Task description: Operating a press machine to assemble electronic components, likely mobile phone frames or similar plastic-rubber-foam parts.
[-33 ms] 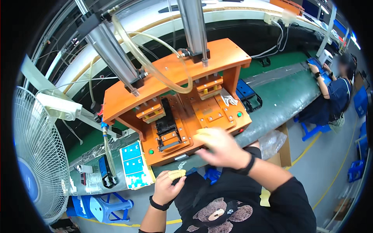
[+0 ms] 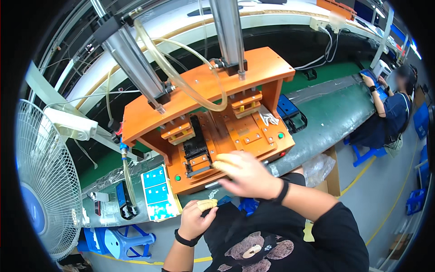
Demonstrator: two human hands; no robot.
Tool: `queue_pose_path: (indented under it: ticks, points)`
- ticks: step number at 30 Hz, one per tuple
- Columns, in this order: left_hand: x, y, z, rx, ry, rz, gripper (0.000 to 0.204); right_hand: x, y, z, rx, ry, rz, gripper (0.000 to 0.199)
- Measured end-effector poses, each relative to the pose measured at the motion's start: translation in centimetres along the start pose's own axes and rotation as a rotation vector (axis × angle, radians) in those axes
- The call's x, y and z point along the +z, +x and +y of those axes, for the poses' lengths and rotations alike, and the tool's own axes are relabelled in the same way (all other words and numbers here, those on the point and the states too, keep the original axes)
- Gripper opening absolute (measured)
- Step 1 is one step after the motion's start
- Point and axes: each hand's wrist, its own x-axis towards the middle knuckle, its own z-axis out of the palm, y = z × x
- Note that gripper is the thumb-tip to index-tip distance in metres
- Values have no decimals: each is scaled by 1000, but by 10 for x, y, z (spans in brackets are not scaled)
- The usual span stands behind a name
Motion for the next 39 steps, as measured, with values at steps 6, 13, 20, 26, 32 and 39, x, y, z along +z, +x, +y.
queue_pose_path:
  ticks: [6, 13, 20, 26, 32, 39]
  points:
    - [-18, -3, -12, -129, -98, -98, 18, 45, 38, 14, -182, -153, -195, 26]
    - [-60, 53, -64, -234, -321, 25, 13, -78, 32, 3, 11, 288, 59, 17]
    - [-60, 130, -84, -506, 8, 30, 29, -190, -148, 86, 695, 967, 890, 25]
    - [-53, 156, -137, -335, 288, -110, 35, -165, -222, 247, 905, 1017, 1350, 23]
    - [-45, 151, -226, -250, 701, -130, 47, -124, -188, 343, 1025, 1143, 1325, 25]
    - [-42, 162, -219, -542, -37, 38, 47, -136, -173, 324, 1577, 584, 574, 32]
